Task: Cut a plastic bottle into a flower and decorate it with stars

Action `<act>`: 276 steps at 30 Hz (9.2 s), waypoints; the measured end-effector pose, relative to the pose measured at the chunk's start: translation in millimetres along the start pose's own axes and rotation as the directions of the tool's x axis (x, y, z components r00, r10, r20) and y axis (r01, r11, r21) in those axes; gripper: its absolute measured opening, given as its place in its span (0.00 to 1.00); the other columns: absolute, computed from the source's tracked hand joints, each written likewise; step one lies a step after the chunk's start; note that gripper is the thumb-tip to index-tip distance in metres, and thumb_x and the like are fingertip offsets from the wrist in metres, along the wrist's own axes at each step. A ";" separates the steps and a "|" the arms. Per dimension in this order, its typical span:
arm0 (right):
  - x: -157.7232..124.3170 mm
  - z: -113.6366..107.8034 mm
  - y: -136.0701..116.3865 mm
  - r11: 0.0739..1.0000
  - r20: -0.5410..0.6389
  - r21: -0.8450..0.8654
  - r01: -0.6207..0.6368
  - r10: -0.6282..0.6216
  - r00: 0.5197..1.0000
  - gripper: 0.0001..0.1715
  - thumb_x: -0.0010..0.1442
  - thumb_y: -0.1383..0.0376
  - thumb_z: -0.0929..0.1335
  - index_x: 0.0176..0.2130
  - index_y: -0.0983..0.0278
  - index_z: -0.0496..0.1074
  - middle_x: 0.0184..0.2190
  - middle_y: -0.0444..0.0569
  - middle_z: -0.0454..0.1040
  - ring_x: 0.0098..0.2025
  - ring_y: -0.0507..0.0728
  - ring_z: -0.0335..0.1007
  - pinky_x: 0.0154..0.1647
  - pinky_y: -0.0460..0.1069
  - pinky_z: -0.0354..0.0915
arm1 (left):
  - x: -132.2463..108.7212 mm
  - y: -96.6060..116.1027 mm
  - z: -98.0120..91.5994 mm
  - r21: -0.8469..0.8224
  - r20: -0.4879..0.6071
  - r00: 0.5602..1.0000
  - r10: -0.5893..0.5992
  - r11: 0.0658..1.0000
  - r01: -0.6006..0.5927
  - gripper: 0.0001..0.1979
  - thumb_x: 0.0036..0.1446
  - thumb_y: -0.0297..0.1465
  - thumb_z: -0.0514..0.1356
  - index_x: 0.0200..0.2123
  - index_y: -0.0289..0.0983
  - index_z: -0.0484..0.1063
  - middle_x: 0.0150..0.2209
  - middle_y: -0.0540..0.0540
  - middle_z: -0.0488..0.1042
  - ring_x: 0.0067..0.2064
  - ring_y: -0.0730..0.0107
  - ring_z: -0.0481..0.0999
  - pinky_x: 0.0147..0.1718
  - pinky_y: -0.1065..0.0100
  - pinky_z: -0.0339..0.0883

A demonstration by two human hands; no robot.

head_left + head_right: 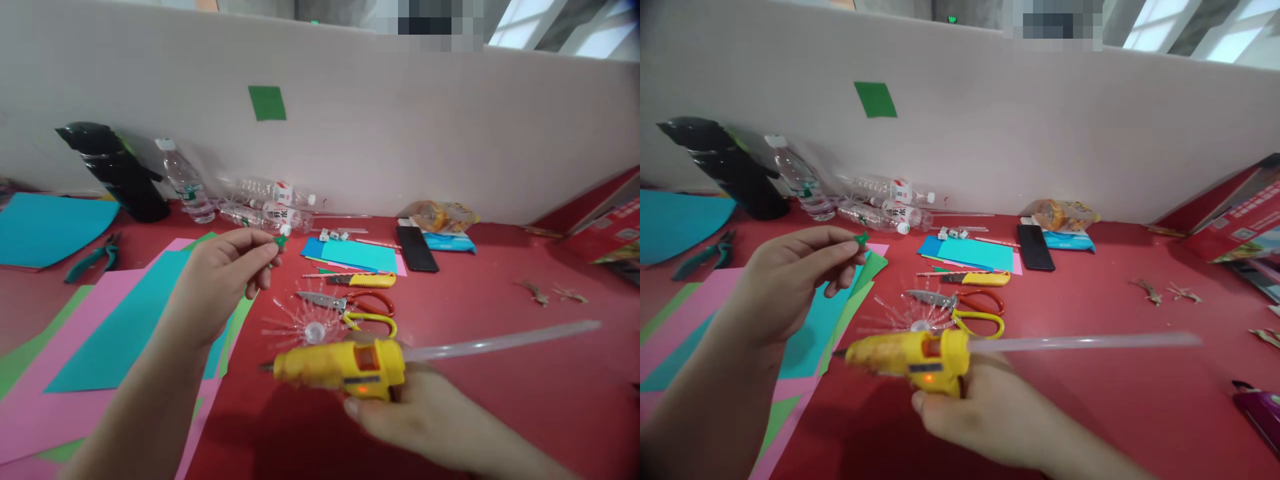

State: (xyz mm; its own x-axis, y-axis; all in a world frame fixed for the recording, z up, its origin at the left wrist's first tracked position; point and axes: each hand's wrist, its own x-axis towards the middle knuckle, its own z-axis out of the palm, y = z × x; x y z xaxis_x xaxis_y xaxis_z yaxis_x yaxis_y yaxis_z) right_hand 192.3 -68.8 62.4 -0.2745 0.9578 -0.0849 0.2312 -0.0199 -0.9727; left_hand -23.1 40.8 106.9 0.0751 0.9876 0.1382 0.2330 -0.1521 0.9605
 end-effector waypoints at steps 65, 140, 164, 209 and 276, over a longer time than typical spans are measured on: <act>67.1 -28.6 16.5 0.317 0.140 -0.774 0.548 -0.758 0.636 0.06 0.61 0.73 0.65 0.37 0.63 0.69 0.33 0.48 0.74 0.35 0.53 0.69 0.36 0.48 0.66 | 1.3 -15.7 44.7 0.259 0.439 0.886 -0.147 0.965 0.032 0.10 0.53 0.37 0.56 0.28 0.41 0.74 0.46 0.48 0.74 0.51 0.56 0.71 0.51 0.55 0.65; 73.3 -47.9 11.5 0.623 0.480 -0.434 0.651 -0.451 0.752 0.04 0.59 0.74 0.67 0.33 0.69 0.72 0.29 0.47 0.74 0.34 0.52 0.63 0.42 0.50 0.64 | -70.2 -78.1 63.3 0.491 0.213 0.930 0.299 0.790 -0.367 0.14 0.53 0.27 0.57 0.44 0.42 0.72 0.64 0.42 0.57 0.63 0.47 0.59 0.60 0.39 0.53; 74.3 -43.5 14.6 0.577 0.444 -0.543 0.610 -0.419 0.792 0.09 0.61 0.73 0.64 0.30 0.68 0.72 0.26 0.46 0.69 0.32 0.52 0.56 0.38 0.49 0.63 | -71.7 -78.7 63.6 0.437 0.183 0.953 0.240 0.849 -0.297 0.11 0.55 0.25 0.57 0.40 0.45 0.71 0.63 0.49 0.60 0.61 0.53 0.64 0.58 0.44 0.60; 61.5 -33.3 11.4 0.768 0.269 -0.421 0.482 -0.402 0.875 0.06 0.58 0.73 0.65 0.30 0.64 0.67 0.28 0.44 0.69 0.32 0.51 0.62 0.33 0.45 0.59 | -64.7 -76.2 58.1 0.448 0.204 0.942 0.268 0.829 -0.333 0.08 0.51 0.21 0.57 0.31 0.39 0.71 0.59 0.42 0.63 0.60 0.51 0.64 0.55 0.41 0.59; 64.5 -23.3 26.2 0.570 0.315 -0.595 0.567 -0.483 0.817 0.06 0.56 0.74 0.65 0.31 0.66 0.70 0.28 0.48 0.73 0.29 0.51 0.65 0.30 0.46 0.59 | -66.4 -91.4 60.7 0.336 0.186 0.840 0.509 0.771 -0.541 0.12 0.48 0.17 0.59 0.33 0.39 0.72 0.51 0.43 0.69 0.55 0.56 0.67 0.59 0.40 0.51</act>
State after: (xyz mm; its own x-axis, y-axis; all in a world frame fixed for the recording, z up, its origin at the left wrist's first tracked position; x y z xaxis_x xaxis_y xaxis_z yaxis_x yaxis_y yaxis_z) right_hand 202.4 -0.9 36.4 -0.6303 0.7014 0.3326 0.5315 0.7022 -0.4737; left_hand 9.5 -13.3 -4.7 0.3625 0.7449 0.5601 0.4650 -0.6654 0.5840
